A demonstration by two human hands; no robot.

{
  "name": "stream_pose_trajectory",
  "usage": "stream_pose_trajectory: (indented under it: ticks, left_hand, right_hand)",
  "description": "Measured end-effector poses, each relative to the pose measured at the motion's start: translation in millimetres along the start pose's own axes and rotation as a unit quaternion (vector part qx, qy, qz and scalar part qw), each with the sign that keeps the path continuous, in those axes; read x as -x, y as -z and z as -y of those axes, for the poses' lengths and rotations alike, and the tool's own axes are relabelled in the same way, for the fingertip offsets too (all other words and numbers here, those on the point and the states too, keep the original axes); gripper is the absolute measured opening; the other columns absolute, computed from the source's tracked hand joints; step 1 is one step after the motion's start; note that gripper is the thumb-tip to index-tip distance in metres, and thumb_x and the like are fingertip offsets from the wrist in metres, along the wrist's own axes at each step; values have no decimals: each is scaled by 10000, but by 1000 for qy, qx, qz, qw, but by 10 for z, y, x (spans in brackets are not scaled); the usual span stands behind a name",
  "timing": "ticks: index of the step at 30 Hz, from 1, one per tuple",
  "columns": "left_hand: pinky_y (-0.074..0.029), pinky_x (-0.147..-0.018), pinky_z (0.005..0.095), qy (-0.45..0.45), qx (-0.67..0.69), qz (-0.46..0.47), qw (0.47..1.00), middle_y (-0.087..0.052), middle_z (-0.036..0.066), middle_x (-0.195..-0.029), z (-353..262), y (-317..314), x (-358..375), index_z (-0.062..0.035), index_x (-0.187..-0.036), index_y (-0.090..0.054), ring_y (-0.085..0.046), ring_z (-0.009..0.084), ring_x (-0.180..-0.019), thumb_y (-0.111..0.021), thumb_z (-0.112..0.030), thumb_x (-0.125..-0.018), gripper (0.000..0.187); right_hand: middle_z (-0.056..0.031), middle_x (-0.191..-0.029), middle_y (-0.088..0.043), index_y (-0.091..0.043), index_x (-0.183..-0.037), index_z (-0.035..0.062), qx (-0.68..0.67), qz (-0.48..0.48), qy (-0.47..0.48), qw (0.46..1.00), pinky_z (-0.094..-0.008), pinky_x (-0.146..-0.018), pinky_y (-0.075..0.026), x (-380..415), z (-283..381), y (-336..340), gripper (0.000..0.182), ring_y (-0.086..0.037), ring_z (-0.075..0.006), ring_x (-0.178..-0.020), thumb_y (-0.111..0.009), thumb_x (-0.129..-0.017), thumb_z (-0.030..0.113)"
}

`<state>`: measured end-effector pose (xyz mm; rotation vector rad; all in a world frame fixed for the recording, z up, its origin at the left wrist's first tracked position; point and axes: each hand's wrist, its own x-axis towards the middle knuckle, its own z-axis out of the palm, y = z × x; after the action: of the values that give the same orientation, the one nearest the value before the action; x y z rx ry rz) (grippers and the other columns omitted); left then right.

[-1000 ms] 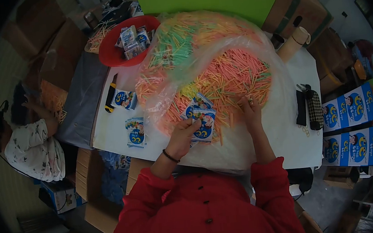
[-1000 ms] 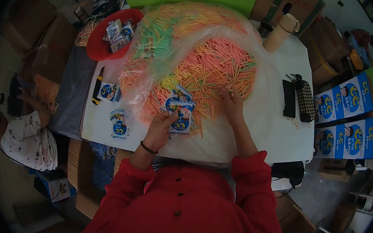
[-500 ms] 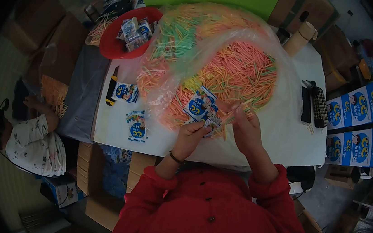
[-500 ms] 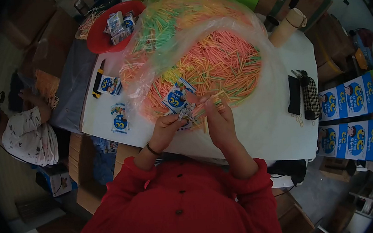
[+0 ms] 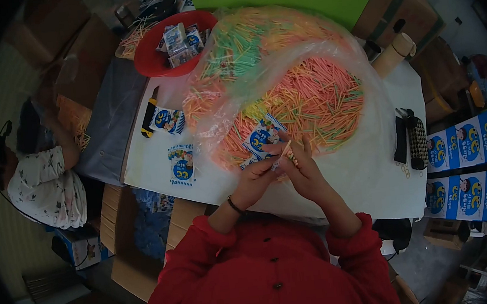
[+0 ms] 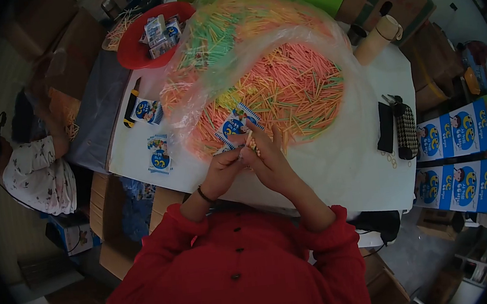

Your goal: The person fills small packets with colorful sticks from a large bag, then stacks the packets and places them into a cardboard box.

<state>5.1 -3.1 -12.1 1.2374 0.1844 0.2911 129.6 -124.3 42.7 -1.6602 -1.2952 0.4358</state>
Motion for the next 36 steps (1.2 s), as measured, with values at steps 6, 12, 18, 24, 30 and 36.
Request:
stream_pose_trajectory:
  ticks: [6,12,18,24,30,36]
  left_hand:
    - [-424,-1006,302,-3,49,37,998,-570,59,-1283,34,65,-212,-16,-1353,-485,-530,153,-1176,-494,-26,-970,382]
    - [-484,-928,326,-64,73,-34,995,-602,74,-1185,-139,73,-11,-19,-1277,-493,-581,163,-1090,-541,7,-933,348]
    - [-531,-787,280,-170,-6,-244,955,-640,93,-1000,-765,651,570,-31,-1155,-520,-628,127,-873,-555,29,-919,245]
    - [-519,-730,230,-82,-243,-397,881,-625,62,-1006,-805,1456,755,-30,-1238,-533,-609,109,-836,-660,-2,-857,402]
    - [-382,-955,414,-135,-682,-376,613,-566,120,-1181,-653,1676,655,-62,-1299,-515,-515,297,-1078,-678,-11,-810,517]
    - [-365,-905,423,-304,-721,-255,569,-582,84,-1119,-817,841,363,-82,-1158,-595,-517,298,-1037,-715,-28,-762,417]
  right_hand:
    - [-106,-1352,-503,-421,-1364,18,-119,-47,-16,992,-479,-1132,-100,-58,-85,208,451,-386,-237,-1337,-481,-934,142]
    - [-116,-1364,-487,-452,-1335,13,-141,-174,-21,974,-340,-1099,-280,108,-226,577,392,-397,-203,-1317,-458,-953,98]
    - [-74,-1131,-635,-576,-1174,-1,-156,-253,-154,942,-286,-970,-411,517,-513,847,232,-561,-154,-1098,-489,-984,100]
    - [-95,-874,-659,-644,-1007,17,149,-245,-197,938,-311,-803,-486,577,-530,1006,117,-622,-209,-916,-582,-918,62]
    - [-102,-934,-622,-632,-982,52,419,-105,-21,901,-408,-821,-466,236,-783,1154,240,-574,-306,-918,-653,-747,9]
    - [-111,-962,-605,-601,-979,40,493,-12,41,869,-408,-849,-453,42,-1121,1211,288,-564,-310,-952,-647,-696,25]
